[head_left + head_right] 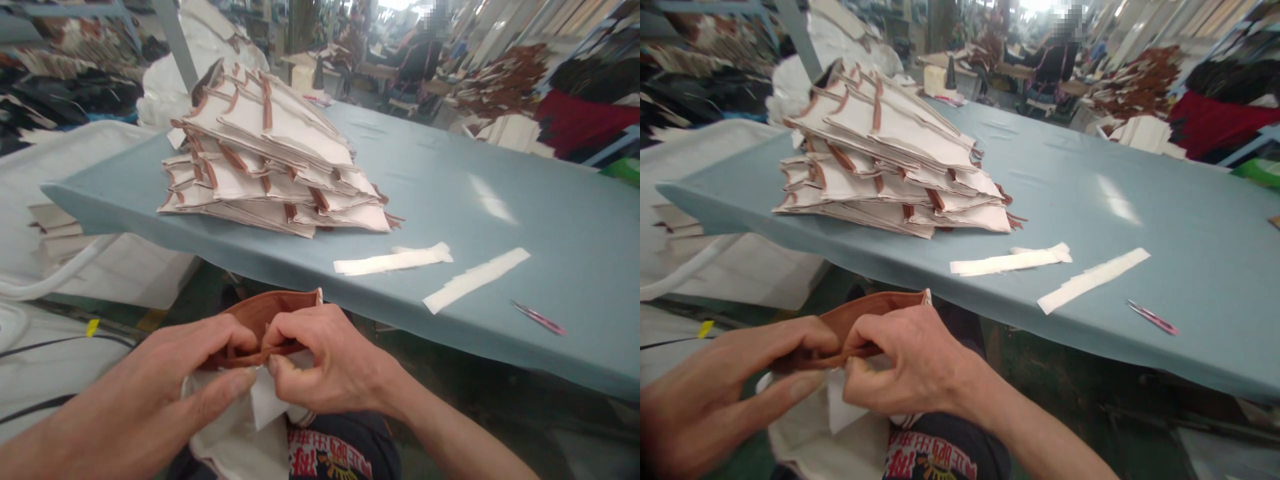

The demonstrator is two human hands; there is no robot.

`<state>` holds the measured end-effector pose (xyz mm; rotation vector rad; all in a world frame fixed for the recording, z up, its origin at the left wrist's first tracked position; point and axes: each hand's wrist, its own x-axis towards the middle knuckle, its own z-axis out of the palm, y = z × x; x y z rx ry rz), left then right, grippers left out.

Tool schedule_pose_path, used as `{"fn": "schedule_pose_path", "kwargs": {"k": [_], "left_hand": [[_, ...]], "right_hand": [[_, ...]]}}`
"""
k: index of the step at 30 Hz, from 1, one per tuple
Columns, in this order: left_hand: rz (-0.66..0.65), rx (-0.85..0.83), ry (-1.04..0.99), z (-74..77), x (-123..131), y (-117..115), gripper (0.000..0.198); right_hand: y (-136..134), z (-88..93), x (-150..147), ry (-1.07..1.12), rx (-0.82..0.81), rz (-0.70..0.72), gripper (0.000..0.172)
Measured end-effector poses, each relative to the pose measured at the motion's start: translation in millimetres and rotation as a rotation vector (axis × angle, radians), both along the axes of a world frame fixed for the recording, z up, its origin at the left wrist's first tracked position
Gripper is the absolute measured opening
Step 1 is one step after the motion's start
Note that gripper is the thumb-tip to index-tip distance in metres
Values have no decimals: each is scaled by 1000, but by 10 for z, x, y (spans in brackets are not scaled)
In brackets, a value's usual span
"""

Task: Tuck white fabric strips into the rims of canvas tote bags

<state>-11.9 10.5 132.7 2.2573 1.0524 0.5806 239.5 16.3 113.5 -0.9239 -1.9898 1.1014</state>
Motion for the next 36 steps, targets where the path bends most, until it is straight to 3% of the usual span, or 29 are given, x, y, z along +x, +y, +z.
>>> {"fn": "schedule_pose_path", "kwargs": {"k": [2, 5, 8, 11, 14, 20, 24, 30, 32, 34, 36], "left_hand": [[-107, -17, 0, 10, -9, 89, 35], [-204, 179, 3, -75, -1, 180, 49], [-177, 421, -30, -230, -7, 196, 52], [-165, 377, -43, -302, -21, 192, 50], [-228, 253, 9, -221, 30, 214, 50], [-200, 317, 48, -61, 277, 237, 64], [-242, 126, 1, -119, 327, 254, 57], [-170, -575, -268, -260, 321, 327, 59], [-113, -731, -310, -317, 292, 338, 59], [-66, -745, -306, -368, 262, 353, 59], [-63, -640, -260, -400, 240, 381, 58]], "right_hand": [[-21, -24, -12, -17, 68, -17, 5], [-68, -100, -46, 19, 98, -51, 8], [-123, -185, -68, 107, 80, -96, 10], [-155, -210, -52, 106, 63, -115, 10], [-147, -162, -8, 43, 108, -97, 11], [-111, -140, 68, -74, 250, -96, 16], [-122, -172, 142, -102, 275, -94, 16], [-47, -107, 274, -16, 211, -7, 26], [13, -153, 304, 8, 216, -6, 32], [84, -252, 322, 28, 214, -30, 40], [156, -367, 328, 42, 199, -58, 44]]}}
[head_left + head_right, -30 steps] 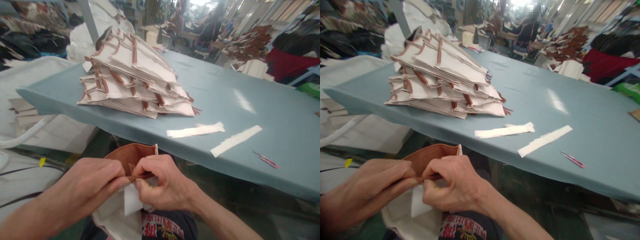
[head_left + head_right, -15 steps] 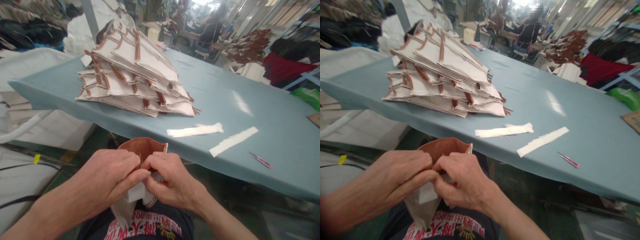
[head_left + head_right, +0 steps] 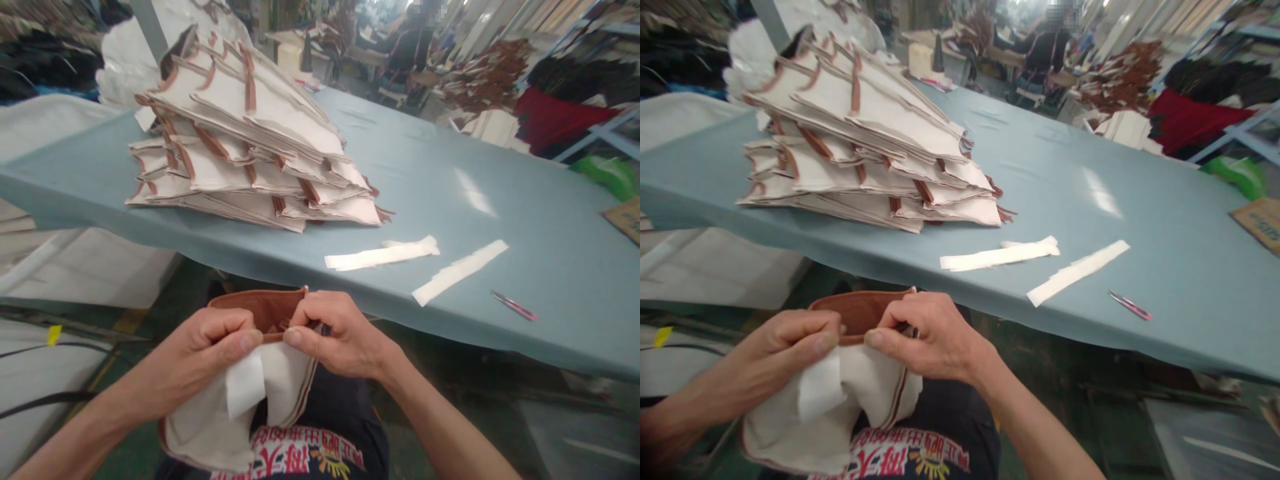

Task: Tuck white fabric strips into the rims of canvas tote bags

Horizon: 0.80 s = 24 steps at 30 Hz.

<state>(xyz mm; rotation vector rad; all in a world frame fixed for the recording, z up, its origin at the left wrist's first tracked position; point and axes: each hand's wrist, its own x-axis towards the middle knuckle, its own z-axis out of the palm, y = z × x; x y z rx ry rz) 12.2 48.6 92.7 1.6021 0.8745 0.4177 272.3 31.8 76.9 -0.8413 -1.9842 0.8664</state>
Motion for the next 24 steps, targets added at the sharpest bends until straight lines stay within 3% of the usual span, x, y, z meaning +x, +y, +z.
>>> {"fn": "schedule_pose_path", "kwargs": {"k": [4, 7, 9, 11, 15, 18, 21, 24], "left_hand": [[-59, 166, 94, 8, -21, 74, 54], [81, 186, 115, 41, -14, 116, 54], [223, 174, 104, 58, 4, 134, 54], [302, 154, 91, 68, 23, 150, 53], [292, 119, 146, 73, 10, 178, 58], [280, 99, 171, 78, -39, 182, 60], [302, 88, 159, 101, -47, 173, 61], [325, 110, 135, 135, 20, 168, 58]], "right_hand": [[70, -95, -11, -40, 48, -73, 36], [-7, -33, -70, 36, 45, -261, 14], [-110, -11, -165, 127, -48, -360, 13], [-220, -51, -304, 132, -205, -365, 18], [-341, -246, -592, 27, -430, -323, 24], [-318, -318, -675, 112, -305, -362, 17], [-251, -259, -637, 201, -167, -380, 20], [-191, -160, -569, 223, -236, -340, 20]]}}
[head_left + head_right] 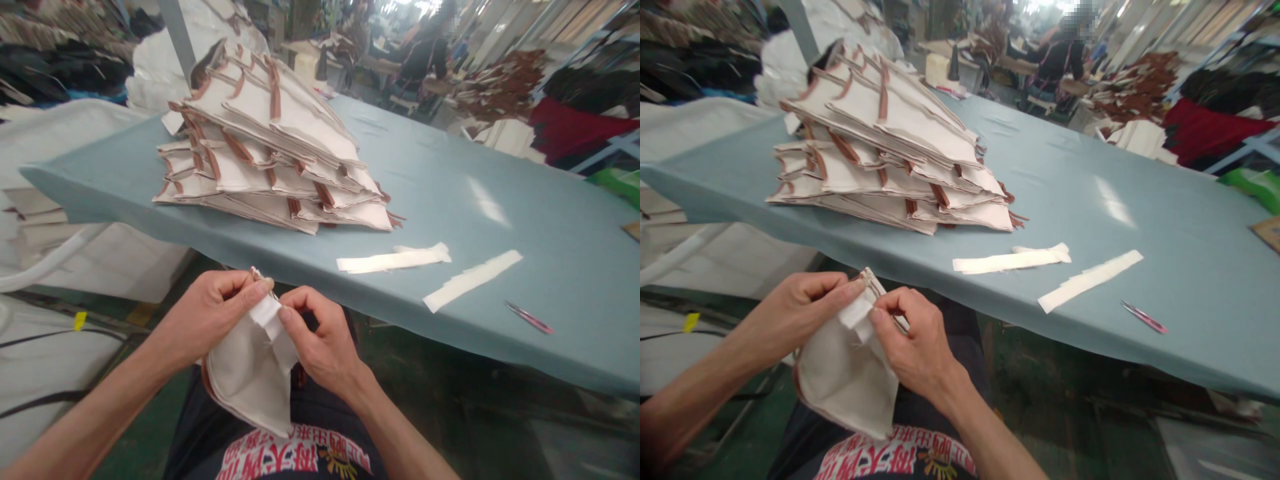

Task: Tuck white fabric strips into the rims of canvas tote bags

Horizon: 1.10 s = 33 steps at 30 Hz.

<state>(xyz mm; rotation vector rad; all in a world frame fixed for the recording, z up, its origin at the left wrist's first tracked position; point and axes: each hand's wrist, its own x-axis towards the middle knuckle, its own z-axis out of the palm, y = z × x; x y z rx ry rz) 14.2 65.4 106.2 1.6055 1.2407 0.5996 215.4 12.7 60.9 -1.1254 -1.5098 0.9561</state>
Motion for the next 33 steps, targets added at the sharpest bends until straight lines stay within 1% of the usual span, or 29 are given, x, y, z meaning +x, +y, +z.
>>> {"fn": "schedule_pose_path", "kwargs": {"k": [2, 4, 6, 8, 10, 14, 18, 20, 22, 24, 26, 27, 28, 29, 31, 33], "left_hand": [[6, 42, -2, 13, 62, 11, 56], [14, 77, 2, 7, 109, 36, 56], [22, 78, 13, -15, 125, 73, 57], [30, 60, 32, -46, 116, 116, 58], [27, 45, 54, -77, 99, 155, 58], [-4, 5, 81, -113, 101, 207, 61], [-22, -21, 85, -82, 144, 216, 62], [-80, -23, 54, -50, 145, 180, 60], [-200, -31, 13, -49, 122, 93, 51], [-315, -46, 15, -121, 87, -48, 38], [-329, -23, 81, -280, 65, -218, 27], [-305, 27, 120, -384, 65, -298, 28], [-240, 112, 169, -495, 75, -364, 28], [-153, 167, 191, -602, 91, -411, 27], [-63, 214, 213, -774, 133, -441, 22], [-23, 230, 205, -855, 166, -406, 23]], "right_hand": [[23, 33, 28, 49, -73, 3, 23], [34, 22, 40, 115, -146, -18, 27], [40, -21, 49, 176, -250, -13, 33], [51, -74, 69, 231, -367, 24, 41], [73, -113, 104, 271, -442, 56, 49], [133, -115, 172, 312, -509, 125, 64], [148, -50, 171, 228, -526, 184, 65], [135, -14, 176, 238, -524, 222, 64], [119, 13, 215, 310, -546, 269, 64], [98, 14, 274, 360, -574, 304, 65], [50, -21, 303, 338, -586, 318, 65], [7, -52, 285, 299, -581, 323, 63], [-52, -87, 238, 229, -552, 315, 60], [-129, -125, 163, 116, -470, 271, 56], [-314, -186, -45, -170, -188, 132, 46], [-482, -207, -240, -396, 127, 33, 29]]}}
